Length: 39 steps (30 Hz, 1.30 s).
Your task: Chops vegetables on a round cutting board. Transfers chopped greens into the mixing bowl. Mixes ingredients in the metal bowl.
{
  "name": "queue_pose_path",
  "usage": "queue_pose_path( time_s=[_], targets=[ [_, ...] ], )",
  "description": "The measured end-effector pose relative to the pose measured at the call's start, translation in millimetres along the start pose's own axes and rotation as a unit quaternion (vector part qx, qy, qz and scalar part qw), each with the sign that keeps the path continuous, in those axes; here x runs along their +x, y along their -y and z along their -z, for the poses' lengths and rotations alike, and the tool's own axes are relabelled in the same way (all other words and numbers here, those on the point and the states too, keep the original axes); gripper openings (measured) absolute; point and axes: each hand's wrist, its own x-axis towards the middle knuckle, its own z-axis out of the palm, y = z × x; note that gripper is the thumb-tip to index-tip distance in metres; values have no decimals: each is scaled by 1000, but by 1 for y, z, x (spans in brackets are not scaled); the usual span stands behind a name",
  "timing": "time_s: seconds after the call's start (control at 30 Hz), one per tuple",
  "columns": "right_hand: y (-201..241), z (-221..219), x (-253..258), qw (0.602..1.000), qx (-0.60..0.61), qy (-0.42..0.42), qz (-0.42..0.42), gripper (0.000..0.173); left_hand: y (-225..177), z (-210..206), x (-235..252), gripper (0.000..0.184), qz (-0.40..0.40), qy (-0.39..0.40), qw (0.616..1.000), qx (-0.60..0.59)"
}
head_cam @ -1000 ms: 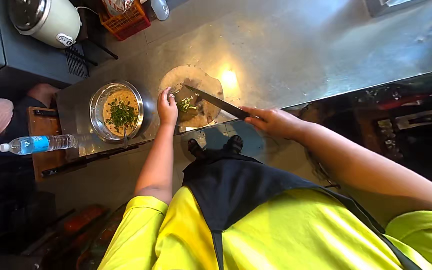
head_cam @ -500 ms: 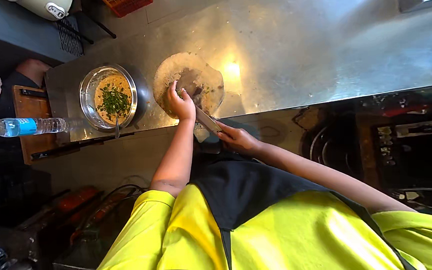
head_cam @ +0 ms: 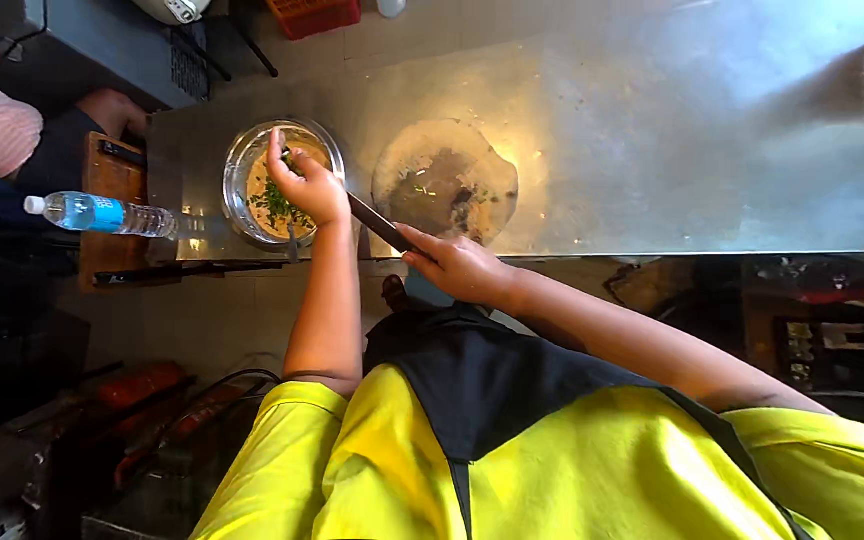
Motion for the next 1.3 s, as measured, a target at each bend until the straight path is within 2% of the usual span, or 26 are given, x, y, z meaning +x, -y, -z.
queue_pose_path(
  time_s=[0.1, 0.2, 0.3, 0.4, 0.5, 0.63, 0.7, 0.77, 0.9, 1.07, 1.2, 1.3],
  targets=[
    [9, 3, 12, 999, -32, 27, 16, 50, 31, 21, 53, 43, 41, -28, 999, 18],
    [5, 10, 0, 994, -91, 60, -9, 51, 66, 33, 86, 45, 166, 34, 985, 29],
    [5, 5, -3, 996, -79, 36, -12, 51, 81, 43, 96, 50, 260, 64, 962, -45],
    [15, -2, 16, 998, 13, 59, -26, 51, 73, 49, 94, 48, 380, 51, 907, -171],
    [19, -12, 38, 992, 47, 110, -36, 51, 59, 59, 95, 53, 458, 36, 858, -229],
    [8, -18, 53, 992, 5, 107, -71, 51, 55, 75, 105, 62, 465, 82, 834, -284],
    [6, -18, 53, 992, 11, 94, -79, 51, 56, 81, 109, 62, 474, 100, 832, -270],
    [12, -18, 50, 994, 40, 87, -53, 51, 61, 86, 109, 63, 492, 112, 825, -255],
    [13, -27, 51, 989, 95, 115, 7, 50, 63, 86, 107, 61, 518, 75, 817, -241],
    [-1, -23, 57, 988, 47, 116, -89, 51, 53, 89, 112, 67, 522, 125, 796, -278],
    [4, -22, 53, 990, 71, 113, -49, 52, 40, 97, 110, 69, 531, 145, 797, -248],
    [-3, -25, 55, 990, 59, 111, -62, 51, 29, 103, 110, 71, 533, 170, 792, -245]
  ],
)
